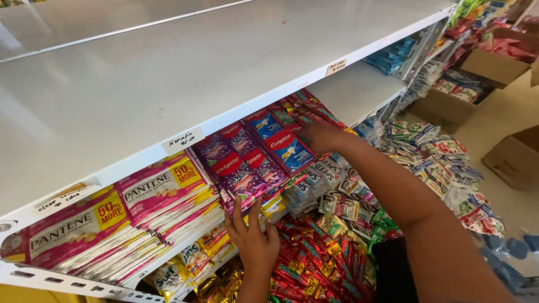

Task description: Organizing various product sachets from a large pile on the floor onto store shelves.

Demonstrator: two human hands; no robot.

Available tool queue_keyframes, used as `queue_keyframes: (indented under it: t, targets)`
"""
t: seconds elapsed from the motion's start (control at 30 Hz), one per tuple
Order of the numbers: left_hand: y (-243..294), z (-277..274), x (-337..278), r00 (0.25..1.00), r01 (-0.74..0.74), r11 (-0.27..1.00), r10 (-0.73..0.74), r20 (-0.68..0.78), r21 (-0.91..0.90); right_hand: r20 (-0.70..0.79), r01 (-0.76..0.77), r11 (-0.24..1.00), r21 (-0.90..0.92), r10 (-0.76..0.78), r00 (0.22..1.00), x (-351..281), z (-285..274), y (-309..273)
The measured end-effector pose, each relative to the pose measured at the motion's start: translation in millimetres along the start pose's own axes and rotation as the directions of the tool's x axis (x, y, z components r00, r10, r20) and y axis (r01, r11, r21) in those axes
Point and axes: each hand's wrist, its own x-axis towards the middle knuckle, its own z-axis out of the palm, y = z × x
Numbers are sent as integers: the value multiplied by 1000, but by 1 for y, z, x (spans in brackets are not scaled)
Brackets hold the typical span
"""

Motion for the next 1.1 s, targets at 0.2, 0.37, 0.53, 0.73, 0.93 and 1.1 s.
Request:
queue_keyframes:
  t: [0.2, 0.37, 0.53, 0.73, 0.93, 1.1]
  targets:
    - [4, -3, -2, 1000, 18, 1000, -18, -2, -19, -120, 101, 990, 98, -89, 989, -62, 13, -35]
    - [6, -6, -2, 1000, 25, 1000, -25, 19, -11, -309, -19, 894, -447, -135, 941, -75, 70, -16]
    - [2, -2, -1, 999, 31, 1000, -31, 16, -3, -414, -92, 903, -419, -100, 905, -71, 81, -8]
    - [-1, 6, -6, 999, 9, 1000, -9, -33, -18, -240, -206, 837, -507, 93, 966, -61, 66, -20]
    - [-3, 2, -2, 999, -6, 1000, 6, -50, -8, -177, -168, 980, -104, 148, 973, -84, 5, -47]
    - [-2, -1, -3, 1000, -3, 1000, 3, -31, -18, -319, 10, 988, 155, 41, 947, -92, -35, -109]
